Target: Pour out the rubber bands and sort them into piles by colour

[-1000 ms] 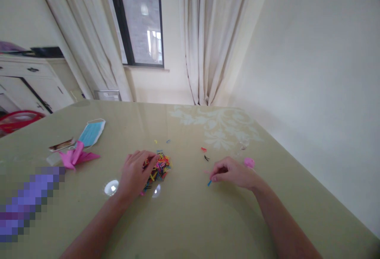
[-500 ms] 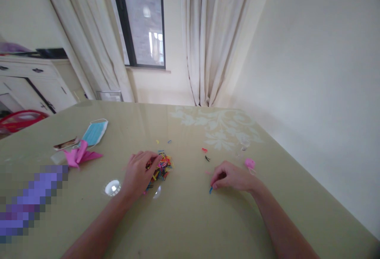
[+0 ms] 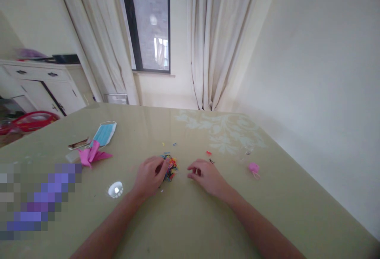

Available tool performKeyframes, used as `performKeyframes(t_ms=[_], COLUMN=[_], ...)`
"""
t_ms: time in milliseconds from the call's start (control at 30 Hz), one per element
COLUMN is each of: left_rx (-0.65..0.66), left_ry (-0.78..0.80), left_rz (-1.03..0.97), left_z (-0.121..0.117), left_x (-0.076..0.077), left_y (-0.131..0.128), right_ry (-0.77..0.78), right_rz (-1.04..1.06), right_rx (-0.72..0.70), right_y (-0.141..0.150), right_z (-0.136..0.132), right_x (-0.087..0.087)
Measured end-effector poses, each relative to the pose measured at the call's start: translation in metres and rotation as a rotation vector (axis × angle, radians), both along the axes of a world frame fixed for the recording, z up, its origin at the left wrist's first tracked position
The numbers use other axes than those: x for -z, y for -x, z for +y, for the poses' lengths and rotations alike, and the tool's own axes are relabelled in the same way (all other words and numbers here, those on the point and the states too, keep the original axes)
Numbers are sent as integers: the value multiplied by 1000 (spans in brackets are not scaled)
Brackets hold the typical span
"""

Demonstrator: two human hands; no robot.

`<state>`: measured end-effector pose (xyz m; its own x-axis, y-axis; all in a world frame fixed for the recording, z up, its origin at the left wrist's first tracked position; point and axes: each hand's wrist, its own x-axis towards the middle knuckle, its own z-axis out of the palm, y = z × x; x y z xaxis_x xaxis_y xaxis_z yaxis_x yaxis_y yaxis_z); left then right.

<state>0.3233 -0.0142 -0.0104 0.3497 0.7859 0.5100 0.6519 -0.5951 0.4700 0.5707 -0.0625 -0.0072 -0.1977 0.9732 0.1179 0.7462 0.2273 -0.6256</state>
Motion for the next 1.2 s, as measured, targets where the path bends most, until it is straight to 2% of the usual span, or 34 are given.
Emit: performKeyframes(t_ms=[133, 333, 433, 533, 667, 800, 967, 1200], left_rx=[14, 31, 41, 42, 49, 79, 80, 92], left_ry=[2, -23, -22, -13, -13, -23, -38, -32], left_rz=[6, 14, 16, 24, 24, 30, 34, 17], left_z=[-2, -4, -4, -4, -4, -5, -5, -4], left_x=[-1, -5, -5, -4, -3, -2, 1, 1], left_y=[0, 1, 0, 0, 0, 0, -1, 0], right_ry=[18, 26, 4, -44, -94, -197, -351, -405], right_rz=[-173, -244, -235, -76, 317, 524, 655, 717], right_rx=[60, 79, 105, 110, 40, -4, -15, -72], right_y=[31, 48, 47, 39, 25, 15, 11, 15], right_z=[16, 24, 23, 20, 2, -26, -54, -78], right_x=[4, 5, 7, 5, -16, -50, -80, -96])
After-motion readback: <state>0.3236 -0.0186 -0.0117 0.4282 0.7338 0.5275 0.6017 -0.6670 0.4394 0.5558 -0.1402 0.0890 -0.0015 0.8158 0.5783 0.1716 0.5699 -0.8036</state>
